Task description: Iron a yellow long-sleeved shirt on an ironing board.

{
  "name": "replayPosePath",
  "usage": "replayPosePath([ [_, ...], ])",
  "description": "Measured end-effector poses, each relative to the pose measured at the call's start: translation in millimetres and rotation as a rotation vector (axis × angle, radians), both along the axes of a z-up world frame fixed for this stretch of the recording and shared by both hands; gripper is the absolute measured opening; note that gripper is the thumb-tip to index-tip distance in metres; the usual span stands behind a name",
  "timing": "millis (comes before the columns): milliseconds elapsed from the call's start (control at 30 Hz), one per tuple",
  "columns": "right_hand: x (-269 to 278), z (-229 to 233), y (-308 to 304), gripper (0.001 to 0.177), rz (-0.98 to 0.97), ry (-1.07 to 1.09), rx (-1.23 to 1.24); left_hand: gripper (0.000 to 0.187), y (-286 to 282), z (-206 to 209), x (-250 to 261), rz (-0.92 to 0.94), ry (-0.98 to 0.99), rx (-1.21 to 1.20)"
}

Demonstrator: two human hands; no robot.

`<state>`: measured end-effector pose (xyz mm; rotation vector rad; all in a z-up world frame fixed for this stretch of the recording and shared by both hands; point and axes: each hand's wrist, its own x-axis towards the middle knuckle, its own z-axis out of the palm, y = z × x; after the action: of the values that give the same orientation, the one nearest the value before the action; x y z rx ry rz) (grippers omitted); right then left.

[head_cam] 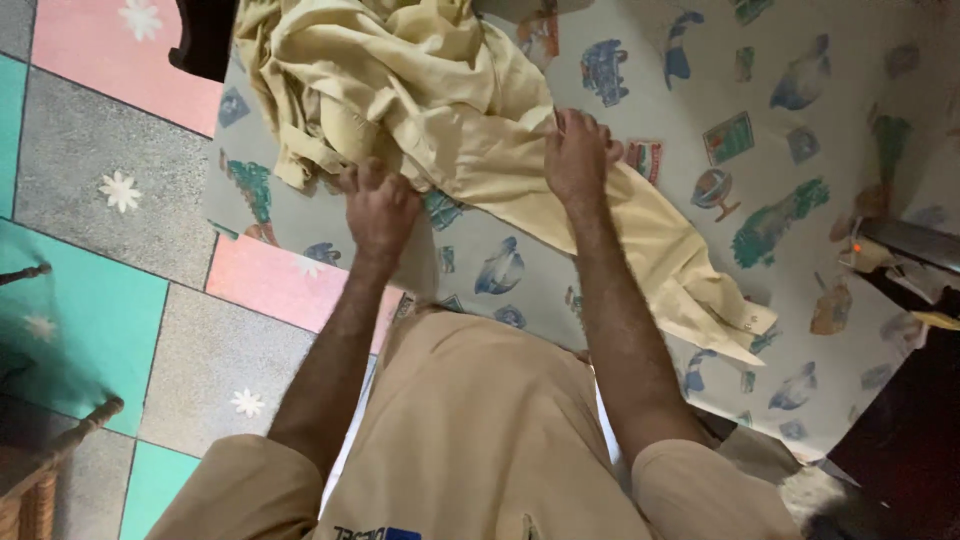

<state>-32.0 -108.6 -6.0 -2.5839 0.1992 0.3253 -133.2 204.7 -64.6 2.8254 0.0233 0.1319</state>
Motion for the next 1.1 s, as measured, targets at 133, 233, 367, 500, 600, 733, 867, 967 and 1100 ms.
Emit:
replayPosePath([
  [133, 8.3, 3.5, -6.3, 0.028, 0.016, -0.044, 0.052, 0.018, 46.2, -16.4, 10.2, 0.047, 0.082, -0.050],
  [233, 16.8, 29.1, 0.0, 0.027, 0.037, 0.037, 0.021, 0.037, 43.8, 53.9, 29.2, -0.079, -0.138, 0.280],
  [367, 21.7, -28.5, -15.4, 0.013, 0.087, -0.013, 0.075, 0.030, 1.5, 95.4, 48.2, -0.011, 0.040, 0.250],
  [500, 23.5, -1.8, -12.4, 0.012, 0.047, -0.125, 0.212, 0.016, -74.2, 110.4, 81.6, -0.273, -0.069, -0.270],
  [600, 19.2, 12.6, -17.9, 0.028, -0.090, 0.001, 0.380, 0.031, -129.6, 86.9, 124.5, -0.492, -0.137, -0.405],
  [733, 10.4, 8.8, -54.1, 0.028, 0.022, -0.173, 0.245, 0.020, -164.0, 34.0, 170.5, -0.700, -0.139, -0.251],
  [867, -8.9, -2.0, -97.5, 0.027, 0.055, -0.091, 0.336, 0.009, -167.4, 31.4, 188.1, -0.892, -0.057, -0.049],
  [967, -28.3, -7.7, -120.5, 0.029, -0.054, 0.011, 0.356, 0.011, -162.8, 44.1, 198.8, -0.915, 0.043, -0.031],
  [1100, -56.6, -18.9, -160.2, 0.023, -0.084, 0.025, 0.452, 0.011, -163.7, 26.2, 213.0, -0.878, 0.070, -0.143],
])
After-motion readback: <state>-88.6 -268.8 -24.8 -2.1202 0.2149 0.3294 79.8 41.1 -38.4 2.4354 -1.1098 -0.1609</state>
